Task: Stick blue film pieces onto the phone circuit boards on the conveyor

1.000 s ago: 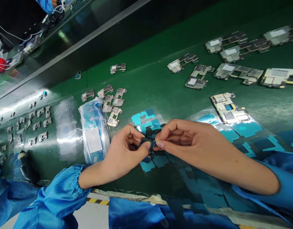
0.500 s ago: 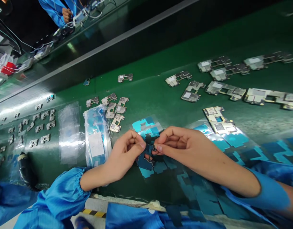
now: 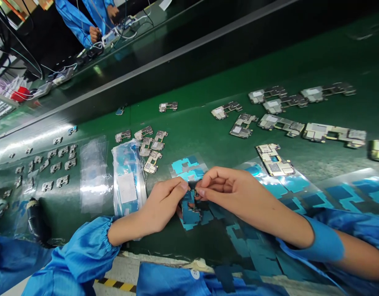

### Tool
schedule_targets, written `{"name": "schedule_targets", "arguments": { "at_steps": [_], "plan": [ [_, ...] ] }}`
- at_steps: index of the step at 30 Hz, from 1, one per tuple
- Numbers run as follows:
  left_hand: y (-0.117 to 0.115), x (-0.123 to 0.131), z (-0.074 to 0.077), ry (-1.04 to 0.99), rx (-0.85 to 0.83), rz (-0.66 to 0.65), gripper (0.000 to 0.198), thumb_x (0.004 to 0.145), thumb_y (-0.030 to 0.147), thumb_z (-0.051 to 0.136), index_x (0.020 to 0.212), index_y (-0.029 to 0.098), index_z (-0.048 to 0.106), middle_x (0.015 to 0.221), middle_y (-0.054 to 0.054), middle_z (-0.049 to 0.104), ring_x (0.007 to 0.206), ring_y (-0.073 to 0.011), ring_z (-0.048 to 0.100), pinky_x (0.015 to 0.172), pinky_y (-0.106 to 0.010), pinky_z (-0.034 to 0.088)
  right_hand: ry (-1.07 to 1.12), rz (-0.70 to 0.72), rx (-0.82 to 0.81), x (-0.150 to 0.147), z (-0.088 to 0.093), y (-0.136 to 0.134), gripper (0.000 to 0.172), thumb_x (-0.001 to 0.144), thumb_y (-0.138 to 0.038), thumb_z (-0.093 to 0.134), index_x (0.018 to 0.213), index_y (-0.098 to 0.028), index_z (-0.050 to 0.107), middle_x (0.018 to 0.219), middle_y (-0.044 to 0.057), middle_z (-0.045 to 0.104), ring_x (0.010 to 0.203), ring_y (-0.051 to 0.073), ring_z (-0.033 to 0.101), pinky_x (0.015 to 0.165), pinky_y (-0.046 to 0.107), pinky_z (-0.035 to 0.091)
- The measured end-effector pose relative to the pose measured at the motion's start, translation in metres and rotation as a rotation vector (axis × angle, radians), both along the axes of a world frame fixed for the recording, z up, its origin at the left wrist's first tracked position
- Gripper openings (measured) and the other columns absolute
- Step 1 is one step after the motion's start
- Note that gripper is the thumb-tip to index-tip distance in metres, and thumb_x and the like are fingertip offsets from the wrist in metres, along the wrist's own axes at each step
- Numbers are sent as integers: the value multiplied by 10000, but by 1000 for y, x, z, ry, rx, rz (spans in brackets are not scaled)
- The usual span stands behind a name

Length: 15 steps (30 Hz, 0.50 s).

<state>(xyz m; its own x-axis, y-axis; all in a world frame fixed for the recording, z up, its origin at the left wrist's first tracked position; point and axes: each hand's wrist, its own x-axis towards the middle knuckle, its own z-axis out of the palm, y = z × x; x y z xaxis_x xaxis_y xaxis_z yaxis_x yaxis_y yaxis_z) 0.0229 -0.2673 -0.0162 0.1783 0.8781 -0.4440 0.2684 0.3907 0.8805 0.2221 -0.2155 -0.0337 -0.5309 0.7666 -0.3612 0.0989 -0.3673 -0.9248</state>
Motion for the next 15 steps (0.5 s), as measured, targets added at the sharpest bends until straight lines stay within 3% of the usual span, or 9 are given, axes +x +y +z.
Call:
{"name": "schedule_targets", "arguments": {
  "at_steps": [5,11,15],
  "plan": [
    [-3,0,-2,-95,-57,75,488,988,638,521,869,184,653,779,-10,621,590,-152,633,524,-252,545,4,-2,-6,0,0,1,207,743,-372,789,749,-218,650,716,16,757,728,198,760,691,322,608],
    [-4,-1,-2,-112,-64,69,493,1000,622,513,865,169,652,801,-23,637,610,-139,638,522,-232,556,34,4,-32,3,-4,-1,174,792,-332,790,794,-213,662,770,3,757,767,178,752,722,301,589],
    [0,0,-4,4,-78,2,370,919,550,681,868,188,622,727,12,597,583,-134,597,499,-227,542,87,-34,-88,2,-10,1,168,760,-271,827,776,-202,675,738,-16,733,727,144,706,692,268,544]
  ]
}}
